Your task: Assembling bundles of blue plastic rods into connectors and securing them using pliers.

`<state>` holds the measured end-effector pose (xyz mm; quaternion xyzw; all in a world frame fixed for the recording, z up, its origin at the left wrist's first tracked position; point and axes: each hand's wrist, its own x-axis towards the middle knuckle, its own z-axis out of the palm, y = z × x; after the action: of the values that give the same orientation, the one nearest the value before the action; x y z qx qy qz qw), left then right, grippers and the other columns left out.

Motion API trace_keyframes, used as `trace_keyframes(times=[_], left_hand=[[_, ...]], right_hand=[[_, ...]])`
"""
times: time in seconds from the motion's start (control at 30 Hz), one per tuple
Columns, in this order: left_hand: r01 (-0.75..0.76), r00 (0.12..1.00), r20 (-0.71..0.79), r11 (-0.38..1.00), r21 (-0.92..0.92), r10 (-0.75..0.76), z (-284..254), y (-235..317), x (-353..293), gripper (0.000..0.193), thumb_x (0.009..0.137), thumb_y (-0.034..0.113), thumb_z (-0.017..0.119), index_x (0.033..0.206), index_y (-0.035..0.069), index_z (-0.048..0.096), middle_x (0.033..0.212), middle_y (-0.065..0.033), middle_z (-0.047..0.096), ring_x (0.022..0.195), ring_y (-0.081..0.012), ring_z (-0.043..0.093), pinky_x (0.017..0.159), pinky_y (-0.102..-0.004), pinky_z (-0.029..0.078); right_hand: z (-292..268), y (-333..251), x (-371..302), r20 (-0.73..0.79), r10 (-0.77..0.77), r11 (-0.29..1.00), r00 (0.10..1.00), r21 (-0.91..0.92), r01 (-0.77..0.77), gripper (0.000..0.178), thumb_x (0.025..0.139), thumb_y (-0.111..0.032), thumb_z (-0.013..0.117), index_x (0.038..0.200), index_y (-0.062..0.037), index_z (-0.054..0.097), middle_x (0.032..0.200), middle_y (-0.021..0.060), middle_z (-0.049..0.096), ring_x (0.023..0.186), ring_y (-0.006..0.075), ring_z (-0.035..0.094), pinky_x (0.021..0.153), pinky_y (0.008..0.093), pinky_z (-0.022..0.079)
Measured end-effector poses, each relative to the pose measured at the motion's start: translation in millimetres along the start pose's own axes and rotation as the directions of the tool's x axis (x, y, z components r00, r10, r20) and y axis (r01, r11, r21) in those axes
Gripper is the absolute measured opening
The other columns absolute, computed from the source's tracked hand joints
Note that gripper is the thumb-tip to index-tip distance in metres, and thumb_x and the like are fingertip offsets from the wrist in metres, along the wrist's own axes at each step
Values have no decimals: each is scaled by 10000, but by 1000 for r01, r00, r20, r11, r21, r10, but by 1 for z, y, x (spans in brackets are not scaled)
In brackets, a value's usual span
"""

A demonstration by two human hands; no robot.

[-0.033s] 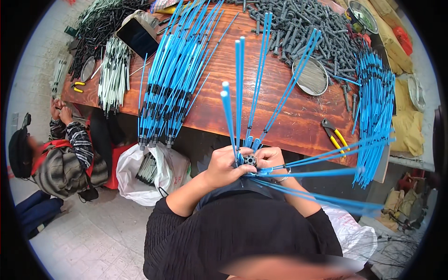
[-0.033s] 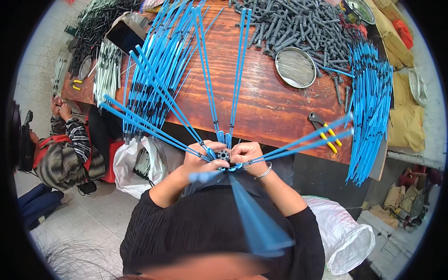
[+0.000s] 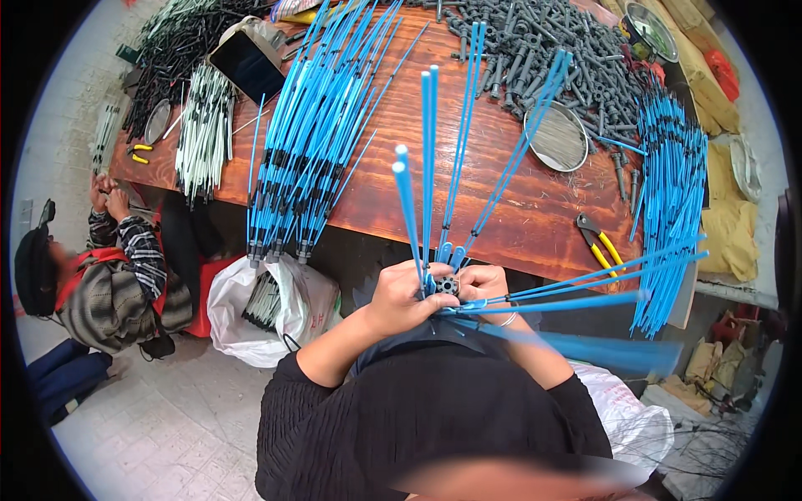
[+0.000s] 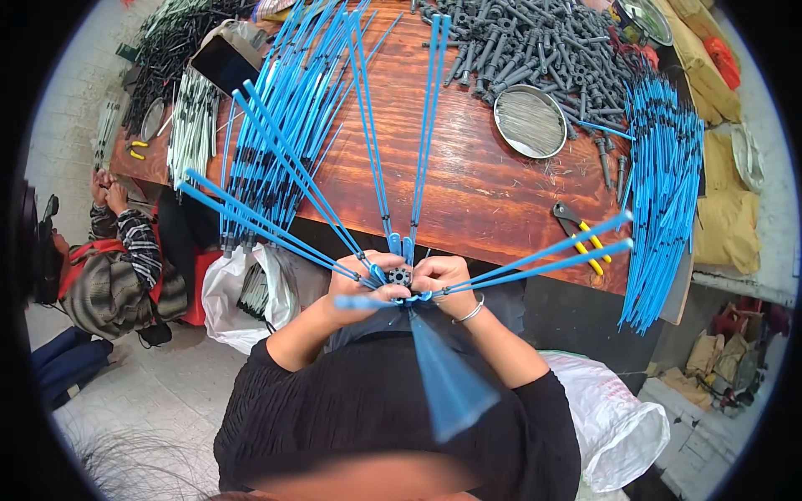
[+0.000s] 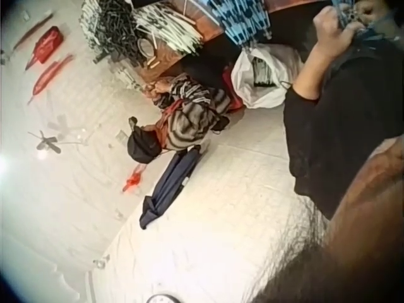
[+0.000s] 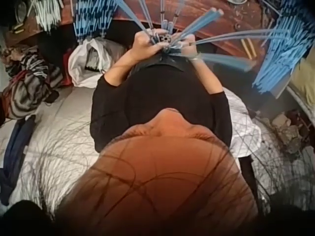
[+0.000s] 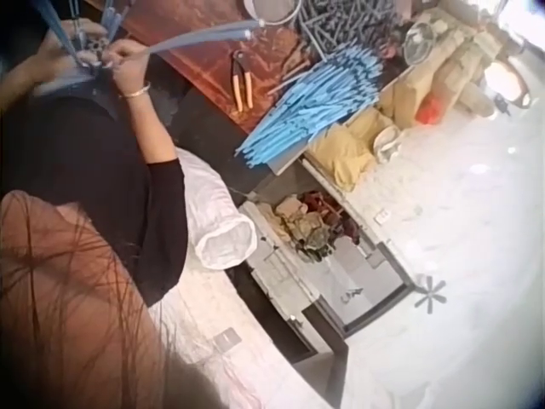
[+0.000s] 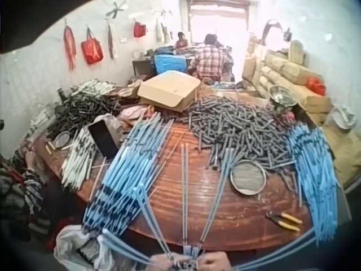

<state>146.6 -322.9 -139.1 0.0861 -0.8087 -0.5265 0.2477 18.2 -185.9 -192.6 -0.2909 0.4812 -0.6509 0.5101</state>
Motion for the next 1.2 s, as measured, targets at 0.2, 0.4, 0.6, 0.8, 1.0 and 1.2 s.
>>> trace_keyframes(times=[0.2, 0.4, 0.6, 0.8, 1.0, 1.2], left_hand=[[-73, 996, -44, 990, 122, 79, 3, 6, -4, 309, 692, 110, 736, 940, -19, 603, 800, -136, 650, 694, -283, 632, 614, -340, 500], [-109, 987, -105, 985, 137, 123, 11, 6, -11, 320, 699, 93, 721, 970, -18, 591, 817, -139, 646, 710, -283, 632, 616, -353, 499], [-135, 991, 29, 987, 86, 133, 1, 8, -7, 339, 701, 98, 711, 991, -26, 585, 838, -154, 638, 727, -298, 626, 629, -360, 497], [-58, 993, 105, 995, 76, 50, -4, 0, -5, 361, 696, 144, 720, 990, -17, 586, 815, -135, 624, 718, -303, 611, 634, -366, 486], [130, 948, -311, 810, 572, 67, -5, 18, 4, 420, 655, 198, 753, 977, -15, 590, 777, -114, 614, 721, -274, 587, 638, -360, 468], [151, 982, -161, 914, 376, -96, 1, 2, -19, 409, 627, 199, 772, 957, 33, 598, 830, -91, 612, 770, -274, 571, 686, -351, 452]], right_hand=[[18, 9, -13, -267, -245, 947, 932, -274, 170, 250, 783, -228, 712, 755, 10, 643, 679, 41, 616, 623, 93, 561, 549, 240, 445], [29, 7, -15, -337, -324, 928, 884, -295, 228, 233, 797, -218, 698, 816, 12, 668, 712, 57, 634, 632, 102, 579, 567, 239, 458], [15, 2, -16, -213, -140, 974, 967, -208, 95, 205, 795, -189, 689, 838, 10, 673, 724, 61, 637, 644, 115, 587, 573, 248, 459], [8, -5, -8, -84, -188, 924, 979, -354, 147, 162, 784, -144, 678, 819, 14, 664, 711, 85, 632, 628, 145, 588, 568, 261, 452], [11, -14, -2, -72, -333, 830, 940, -495, 256, 133, 769, -111, 666, 771, 20, 643, 693, 95, 619, 610, 163, 587, 563, 267, 448], [16, -13, -4, -73, -295, 813, 953, -543, 210, 100, 742, -83, 684, 776, 5, 650, 687, 85, 620, 606, 154, 588, 557, 271, 454]])
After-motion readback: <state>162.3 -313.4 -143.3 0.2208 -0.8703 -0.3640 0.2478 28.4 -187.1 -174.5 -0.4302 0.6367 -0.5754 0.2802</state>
